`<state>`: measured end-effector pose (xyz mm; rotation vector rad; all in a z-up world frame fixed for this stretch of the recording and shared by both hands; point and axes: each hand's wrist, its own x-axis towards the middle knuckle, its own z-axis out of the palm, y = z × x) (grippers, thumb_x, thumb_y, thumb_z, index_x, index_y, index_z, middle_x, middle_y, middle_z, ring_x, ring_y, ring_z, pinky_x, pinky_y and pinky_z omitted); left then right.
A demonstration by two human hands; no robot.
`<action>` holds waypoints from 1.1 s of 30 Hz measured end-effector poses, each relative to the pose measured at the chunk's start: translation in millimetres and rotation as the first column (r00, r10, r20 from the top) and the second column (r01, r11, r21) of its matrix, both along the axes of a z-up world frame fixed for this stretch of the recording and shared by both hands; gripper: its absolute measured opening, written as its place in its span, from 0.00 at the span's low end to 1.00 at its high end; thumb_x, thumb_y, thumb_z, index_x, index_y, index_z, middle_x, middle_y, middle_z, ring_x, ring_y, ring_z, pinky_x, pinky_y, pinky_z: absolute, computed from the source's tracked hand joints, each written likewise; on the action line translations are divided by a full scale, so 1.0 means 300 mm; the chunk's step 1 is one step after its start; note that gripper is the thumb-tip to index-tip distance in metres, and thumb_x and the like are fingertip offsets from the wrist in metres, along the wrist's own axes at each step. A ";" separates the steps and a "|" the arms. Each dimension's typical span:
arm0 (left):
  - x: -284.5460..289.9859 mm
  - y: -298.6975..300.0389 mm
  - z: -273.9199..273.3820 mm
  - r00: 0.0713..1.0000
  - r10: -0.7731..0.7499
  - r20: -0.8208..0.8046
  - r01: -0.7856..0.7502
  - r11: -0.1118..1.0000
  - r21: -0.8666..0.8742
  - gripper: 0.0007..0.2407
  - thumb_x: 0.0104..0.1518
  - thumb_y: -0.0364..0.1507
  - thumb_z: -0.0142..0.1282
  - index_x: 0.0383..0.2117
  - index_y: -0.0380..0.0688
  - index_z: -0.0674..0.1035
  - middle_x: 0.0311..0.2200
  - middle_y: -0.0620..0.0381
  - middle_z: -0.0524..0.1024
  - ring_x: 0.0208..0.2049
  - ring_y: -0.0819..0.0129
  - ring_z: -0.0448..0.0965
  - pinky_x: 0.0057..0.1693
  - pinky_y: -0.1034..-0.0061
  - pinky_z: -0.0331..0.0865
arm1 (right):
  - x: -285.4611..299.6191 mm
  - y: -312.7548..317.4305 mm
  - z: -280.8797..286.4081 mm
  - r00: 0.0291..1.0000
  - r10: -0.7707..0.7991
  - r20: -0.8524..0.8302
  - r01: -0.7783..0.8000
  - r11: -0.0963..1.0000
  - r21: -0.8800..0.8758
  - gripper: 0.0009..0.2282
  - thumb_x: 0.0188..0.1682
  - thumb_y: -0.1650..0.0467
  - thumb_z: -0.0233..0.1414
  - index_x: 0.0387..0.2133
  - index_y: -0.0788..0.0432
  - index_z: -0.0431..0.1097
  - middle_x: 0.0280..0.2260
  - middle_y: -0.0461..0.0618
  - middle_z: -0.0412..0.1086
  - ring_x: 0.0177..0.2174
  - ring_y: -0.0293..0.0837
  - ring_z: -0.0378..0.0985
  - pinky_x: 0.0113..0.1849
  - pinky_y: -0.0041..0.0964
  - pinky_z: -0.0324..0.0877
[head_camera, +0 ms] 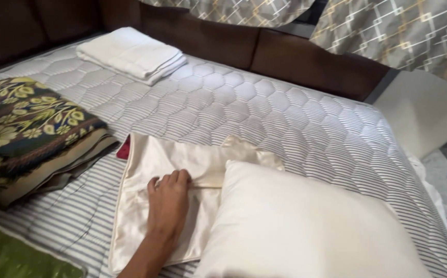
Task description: The person places a white pillow into a cream-colored pillowcase on a bed. They smooth the fabric and then insert a red and green textured pillow into the same case. Finally, they place a white pillow on top of the case.
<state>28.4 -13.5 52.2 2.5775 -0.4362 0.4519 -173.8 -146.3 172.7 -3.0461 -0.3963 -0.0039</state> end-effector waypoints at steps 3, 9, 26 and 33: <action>0.002 0.001 -0.001 0.999 -0.020 0.030 0.020 1.000 -0.023 0.06 0.54 0.22 0.54 0.35 0.46 0.76 0.35 0.56 0.78 0.44 0.61 0.77 0.62 0.51 0.59 | 0.186 -0.133 0.025 1.000 0.015 -0.018 -0.013 0.996 0.087 0.20 0.52 0.55 0.48 0.52 0.51 0.71 0.50 0.49 0.72 0.49 0.45 0.76 0.52 0.40 0.70; 0.013 0.013 -0.051 0.993 -0.073 0.096 0.081 0.993 -0.080 0.05 0.56 0.23 0.55 0.36 0.45 0.76 0.36 0.54 0.77 0.45 0.56 0.76 0.58 0.54 0.62 | 0.488 -0.152 0.014 0.991 -0.081 -0.104 0.077 0.996 -0.037 0.28 0.48 0.50 0.50 0.58 0.52 0.68 0.60 0.53 0.62 0.60 0.53 0.61 0.60 0.60 0.53; 0.038 -0.058 -0.058 0.958 -0.232 0.170 0.223 0.972 0.068 0.08 0.61 0.28 0.53 0.41 0.40 0.81 0.39 0.54 0.78 0.43 0.61 0.76 0.53 0.61 0.65 | 0.549 -0.199 0.001 0.887 -0.325 -0.328 0.388 0.910 0.148 0.21 0.44 0.60 0.57 0.50 0.53 0.75 0.36 0.53 0.80 0.34 0.44 0.83 0.38 0.45 0.76; 0.044 -0.063 0.026 0.951 -0.237 0.199 0.260 0.960 -0.100 0.06 0.60 0.26 0.53 0.38 0.37 0.79 0.34 0.48 0.78 0.37 0.54 0.78 0.45 0.59 0.70 | 0.539 -0.097 0.075 0.892 -0.120 -0.437 0.276 0.909 0.314 0.17 0.48 0.60 0.53 0.50 0.50 0.72 0.29 0.53 0.80 0.23 0.43 0.79 0.30 0.40 0.75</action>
